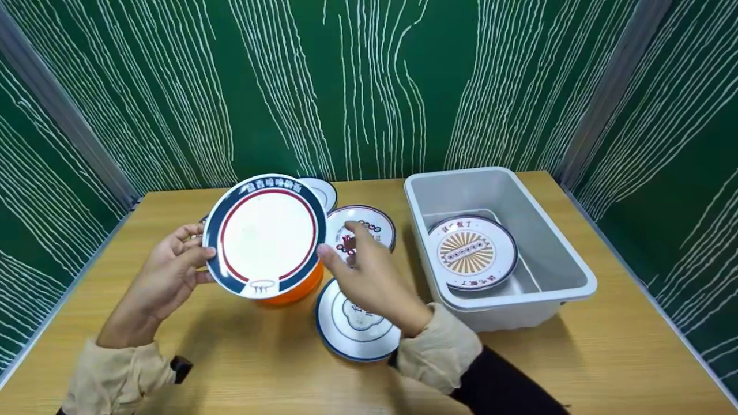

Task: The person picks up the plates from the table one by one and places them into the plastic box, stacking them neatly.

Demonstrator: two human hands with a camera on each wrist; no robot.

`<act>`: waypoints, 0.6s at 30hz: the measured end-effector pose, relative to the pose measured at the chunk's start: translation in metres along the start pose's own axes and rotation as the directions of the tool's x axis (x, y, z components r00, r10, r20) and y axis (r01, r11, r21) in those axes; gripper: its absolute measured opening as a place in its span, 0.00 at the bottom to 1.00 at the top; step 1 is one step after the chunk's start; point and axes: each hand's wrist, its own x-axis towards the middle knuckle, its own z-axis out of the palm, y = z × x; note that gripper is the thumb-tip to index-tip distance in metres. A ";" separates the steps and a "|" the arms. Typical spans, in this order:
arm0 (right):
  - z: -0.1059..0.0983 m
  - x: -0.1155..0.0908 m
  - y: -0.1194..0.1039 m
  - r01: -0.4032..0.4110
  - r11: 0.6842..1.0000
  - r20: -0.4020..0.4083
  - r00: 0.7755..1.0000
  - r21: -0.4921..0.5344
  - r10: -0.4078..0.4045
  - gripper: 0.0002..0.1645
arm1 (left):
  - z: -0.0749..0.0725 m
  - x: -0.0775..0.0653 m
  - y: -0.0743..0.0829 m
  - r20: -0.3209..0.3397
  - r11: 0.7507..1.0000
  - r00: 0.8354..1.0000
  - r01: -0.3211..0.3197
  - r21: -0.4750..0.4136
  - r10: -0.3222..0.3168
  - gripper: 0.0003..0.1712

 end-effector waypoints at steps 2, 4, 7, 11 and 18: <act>0.007 0.002 -0.001 -0.051 0.983 0.030 0.998 0.177 0.047 0.40 | 0.007 -0.002 -0.002 0.005 1.000 1.000 0.002 -0.019 -0.002 0.21; 0.011 0.004 -0.002 -0.107 0.919 0.069 0.994 0.379 0.087 0.37 | 0.013 -0.004 -0.004 0.018 0.999 1.000 0.003 -0.035 -0.003 0.20; 0.014 0.004 -0.003 -0.140 0.801 0.099 0.990 0.581 0.101 0.32 | 0.021 -0.006 -0.009 0.049 0.999 0.999 -0.004 -0.037 0.006 0.20; 0.014 0.005 0.001 -0.132 0.731 0.096 0.991 0.669 0.091 0.32 | 0.027 -0.007 -0.016 0.073 1.000 0.997 -0.016 -0.014 0.017 0.20; 0.007 0.002 0.003 -0.140 0.741 0.090 0.990 0.656 0.107 0.32 | 0.032 -0.005 -0.019 0.067 1.000 0.998 -0.008 -0.014 0.009 0.21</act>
